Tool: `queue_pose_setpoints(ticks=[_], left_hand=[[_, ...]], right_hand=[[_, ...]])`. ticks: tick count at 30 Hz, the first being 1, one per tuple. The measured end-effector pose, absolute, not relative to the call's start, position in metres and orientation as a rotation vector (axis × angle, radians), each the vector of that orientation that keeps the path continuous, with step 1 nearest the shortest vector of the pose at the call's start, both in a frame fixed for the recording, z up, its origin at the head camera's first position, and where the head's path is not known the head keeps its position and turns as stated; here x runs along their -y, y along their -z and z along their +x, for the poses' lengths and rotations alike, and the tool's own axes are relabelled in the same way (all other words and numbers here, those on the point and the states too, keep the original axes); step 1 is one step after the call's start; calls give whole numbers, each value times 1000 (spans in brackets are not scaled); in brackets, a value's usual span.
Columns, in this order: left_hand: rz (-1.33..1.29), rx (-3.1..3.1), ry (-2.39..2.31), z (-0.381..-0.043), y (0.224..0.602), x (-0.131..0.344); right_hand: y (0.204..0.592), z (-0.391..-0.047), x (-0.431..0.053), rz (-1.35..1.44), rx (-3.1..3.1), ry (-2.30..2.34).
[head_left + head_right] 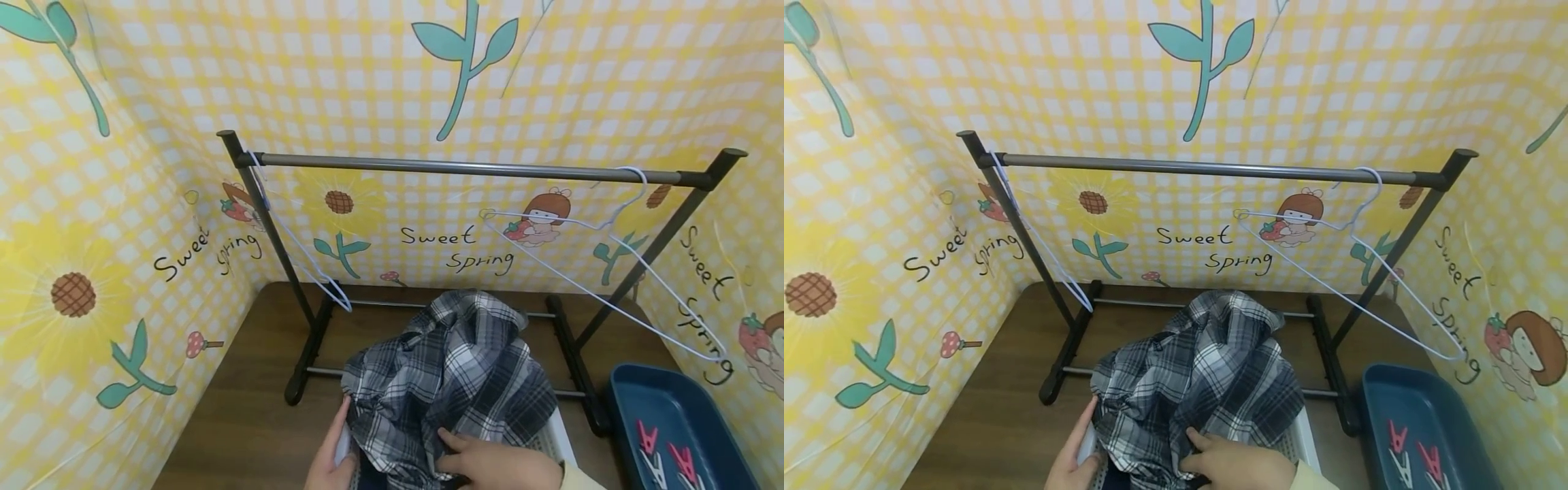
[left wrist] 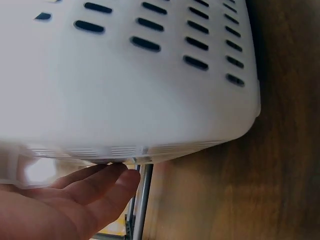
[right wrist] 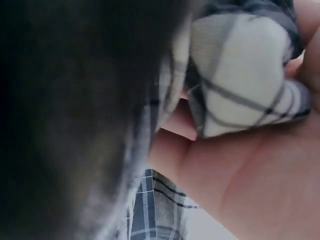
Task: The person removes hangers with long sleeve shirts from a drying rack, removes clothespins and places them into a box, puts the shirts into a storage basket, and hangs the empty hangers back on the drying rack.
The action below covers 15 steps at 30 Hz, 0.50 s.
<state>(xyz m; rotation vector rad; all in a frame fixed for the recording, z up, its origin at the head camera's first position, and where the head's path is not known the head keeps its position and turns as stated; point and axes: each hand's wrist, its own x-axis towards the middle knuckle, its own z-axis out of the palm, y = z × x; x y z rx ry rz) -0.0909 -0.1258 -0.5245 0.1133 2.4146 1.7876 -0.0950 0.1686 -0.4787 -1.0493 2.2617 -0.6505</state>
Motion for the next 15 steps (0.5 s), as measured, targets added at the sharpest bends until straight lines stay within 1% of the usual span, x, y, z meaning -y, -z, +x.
queue_pose_setpoints(ticks=[2, 5, 7, 9, 12, 15], left_hand=[[128, -2429, -1792, -91, 526, 126], [142, -2391, -1833, -91, 527, 127], [143, -2377, -1851, -91, 527, 127], [161, -2364, -1878, -90, 527, 127], [158, -2367, -1874, -90, 527, 126], [136, -2389, -1848, -90, 526, 126]], right_hand=[[468, -95, -172, -984, -2273, 729], [452, -96, -182, -975, -2383, 891], [442, -101, -193, -996, -2557, 989], [434, -107, -207, -946, -2792, 1043], [429, -117, -232, -626, -3035, 990], [438, -124, -256, -319, -3036, 817]])
